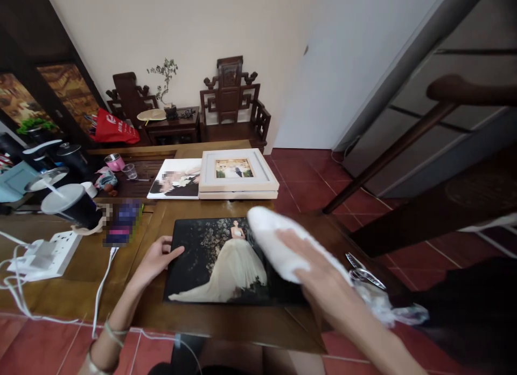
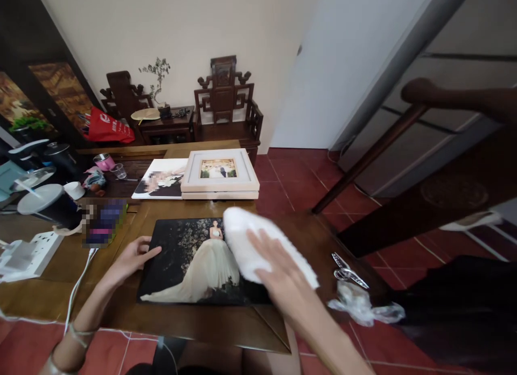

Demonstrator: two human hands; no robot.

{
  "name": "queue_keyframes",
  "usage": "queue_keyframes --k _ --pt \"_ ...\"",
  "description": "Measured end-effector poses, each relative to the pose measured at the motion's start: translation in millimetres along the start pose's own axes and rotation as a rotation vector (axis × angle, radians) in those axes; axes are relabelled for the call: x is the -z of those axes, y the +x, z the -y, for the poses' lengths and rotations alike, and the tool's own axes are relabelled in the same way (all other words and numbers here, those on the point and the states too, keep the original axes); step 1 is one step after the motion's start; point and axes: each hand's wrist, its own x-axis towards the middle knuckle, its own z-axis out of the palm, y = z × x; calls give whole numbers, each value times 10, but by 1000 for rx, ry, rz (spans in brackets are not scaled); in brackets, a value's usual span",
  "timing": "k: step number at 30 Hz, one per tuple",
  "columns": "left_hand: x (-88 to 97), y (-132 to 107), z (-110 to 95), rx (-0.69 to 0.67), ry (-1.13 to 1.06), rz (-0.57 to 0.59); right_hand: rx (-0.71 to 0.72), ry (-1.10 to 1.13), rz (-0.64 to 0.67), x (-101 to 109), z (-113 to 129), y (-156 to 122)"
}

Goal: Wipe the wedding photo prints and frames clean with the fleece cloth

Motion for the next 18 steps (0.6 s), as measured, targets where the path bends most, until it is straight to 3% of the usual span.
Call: queue_keyframes --k 4,9,13,18 --pt "-70 147 85 -173 268 -224 106 -15 85 -317 294 -64" --pt "-196 85 186 -400 449 -362 89 70 73 -273 205 -59" --pt "-329 33 214 -633 513 -295 45 103 5 -234 171 387" --pt "-371 26 222 -694 523 -209 215 66 141 -523 600 1231"
